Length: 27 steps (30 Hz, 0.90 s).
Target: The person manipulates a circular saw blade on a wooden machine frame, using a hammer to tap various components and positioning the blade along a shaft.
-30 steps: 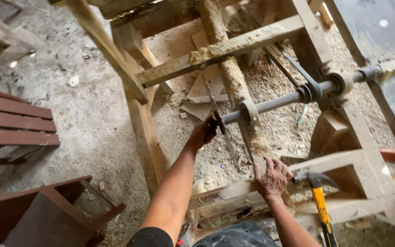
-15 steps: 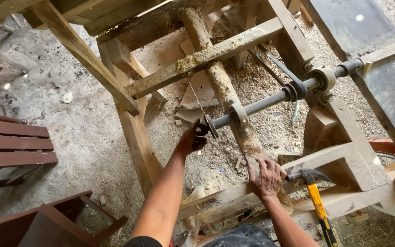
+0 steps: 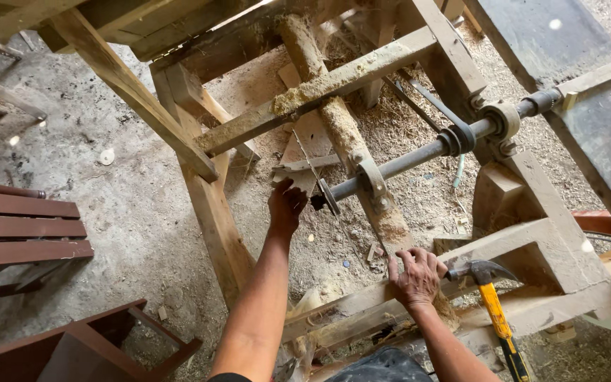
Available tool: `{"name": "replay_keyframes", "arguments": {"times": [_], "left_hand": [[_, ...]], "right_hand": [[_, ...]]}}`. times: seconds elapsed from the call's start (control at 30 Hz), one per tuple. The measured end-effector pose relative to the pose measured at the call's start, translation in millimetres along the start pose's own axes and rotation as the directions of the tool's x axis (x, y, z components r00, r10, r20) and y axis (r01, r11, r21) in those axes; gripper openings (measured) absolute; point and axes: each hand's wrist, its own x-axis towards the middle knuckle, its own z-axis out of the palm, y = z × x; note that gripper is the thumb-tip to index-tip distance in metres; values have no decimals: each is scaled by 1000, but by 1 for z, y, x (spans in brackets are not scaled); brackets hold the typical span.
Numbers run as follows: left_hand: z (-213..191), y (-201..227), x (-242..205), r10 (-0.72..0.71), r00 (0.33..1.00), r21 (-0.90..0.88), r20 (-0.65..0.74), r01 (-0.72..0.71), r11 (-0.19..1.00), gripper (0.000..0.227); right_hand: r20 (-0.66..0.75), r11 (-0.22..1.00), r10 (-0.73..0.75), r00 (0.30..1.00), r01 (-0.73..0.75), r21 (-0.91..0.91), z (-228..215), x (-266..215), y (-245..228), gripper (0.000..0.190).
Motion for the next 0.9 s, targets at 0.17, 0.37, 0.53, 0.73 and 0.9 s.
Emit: {"name": "replay_keyframes", "arguments": {"times": [0.17, 0.37, 0.53, 0.73, 0.9], "left_hand": [[8, -5, -14, -239, 962, 718, -134, 260, 645, 51], [-10, -16, -35, -147, 942, 444, 302, -2, 896, 25], [-33, -24, -8, 466, 558, 469, 687, -830, 302, 27], [-38, -16, 8, 30, 986, -312, 165, 23, 950, 43], [-26, -10, -20, -293, 956, 246, -19, 288, 925, 47]], "right_hand": [[-6, 999, -32, 999, 32, -22, 1, -2, 2, 30], [33, 999, -11, 999, 12, -33, -1, -4, 6, 27], [2, 999, -40, 999, 40, -15, -2, -1, -2, 26], [-38, 999, -49, 998, 50, 10, -5, -4, -3, 23], [-39, 997, -73, 997, 72, -10, -4, -11, -1, 22]]}}
